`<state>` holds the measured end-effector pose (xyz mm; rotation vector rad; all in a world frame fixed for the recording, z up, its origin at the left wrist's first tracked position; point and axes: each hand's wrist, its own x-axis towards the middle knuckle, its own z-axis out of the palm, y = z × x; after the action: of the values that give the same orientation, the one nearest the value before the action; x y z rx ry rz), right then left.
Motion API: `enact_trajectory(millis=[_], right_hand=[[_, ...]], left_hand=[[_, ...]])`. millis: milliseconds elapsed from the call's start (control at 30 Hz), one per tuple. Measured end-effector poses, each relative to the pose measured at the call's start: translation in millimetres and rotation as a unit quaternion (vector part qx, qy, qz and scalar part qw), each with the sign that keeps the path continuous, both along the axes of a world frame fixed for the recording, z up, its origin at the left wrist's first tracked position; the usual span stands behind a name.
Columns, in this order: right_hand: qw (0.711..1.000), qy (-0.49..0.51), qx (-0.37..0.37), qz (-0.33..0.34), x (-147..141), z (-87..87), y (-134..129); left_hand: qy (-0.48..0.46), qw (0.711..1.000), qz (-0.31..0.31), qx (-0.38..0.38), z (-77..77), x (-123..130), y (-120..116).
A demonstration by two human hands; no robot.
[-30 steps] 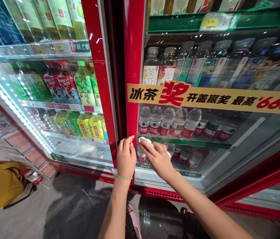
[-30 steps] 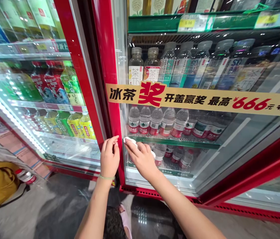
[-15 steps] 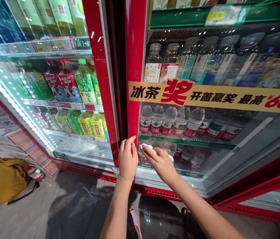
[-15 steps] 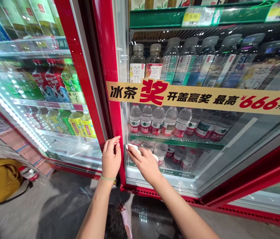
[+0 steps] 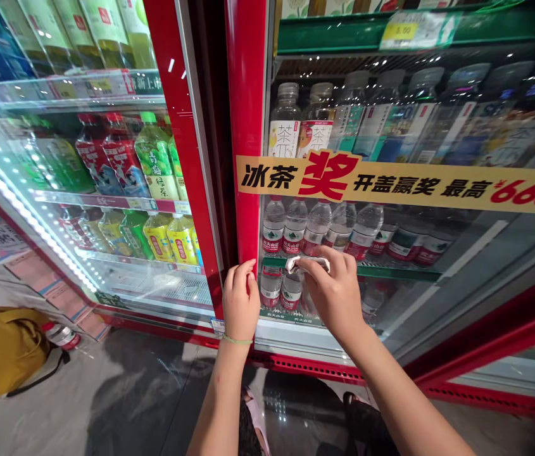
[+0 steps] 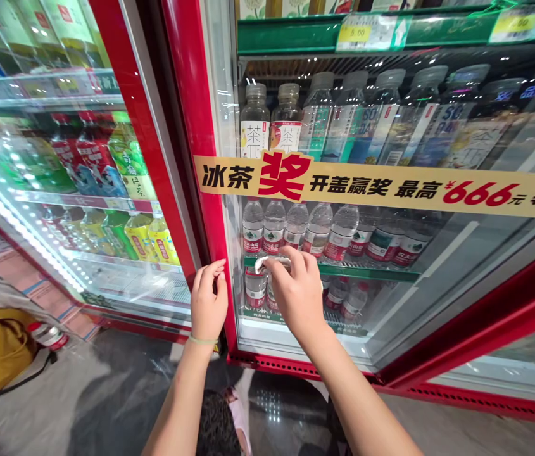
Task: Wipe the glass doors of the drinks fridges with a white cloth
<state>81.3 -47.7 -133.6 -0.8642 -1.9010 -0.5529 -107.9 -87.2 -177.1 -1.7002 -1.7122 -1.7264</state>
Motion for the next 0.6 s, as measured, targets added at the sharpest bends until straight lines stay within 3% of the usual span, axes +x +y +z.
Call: enact_trajectory(millis=[133, 267, 367, 500, 600], right_hand=[[0.998, -0.037, -0.026, 0.036, 4.2, 10.0, -1.9], [0.991, 0.077, -0.067, 0.085, 11.1, 9.4, -6.5], [0.959, 0.203, -0.119, 0.157, 13.8, 7.7, -10.2], [0.896, 0.325, -0.202, 0.224, 12.5, 0.2, -9.3], [0.871, 0.343, -0.247, 0.250, 11.6, -7.4, -8.7]], left_hand=[[0.001, 1.000, -0.003, 0.001, -0.1, 0.1, 0.0], [0.001, 1.000, -0.003, 0.005, 1.1, 0.5, -1.3], [0.004, 1.000, -0.012, 0.024, 3.7, 2.3, -3.0], [0.011, 0.999, -0.023, 0.046, 6.6, 5.0, -4.5], [0.012, 0.999, -0.025, 0.046, 6.3, 5.6, -4.6]])
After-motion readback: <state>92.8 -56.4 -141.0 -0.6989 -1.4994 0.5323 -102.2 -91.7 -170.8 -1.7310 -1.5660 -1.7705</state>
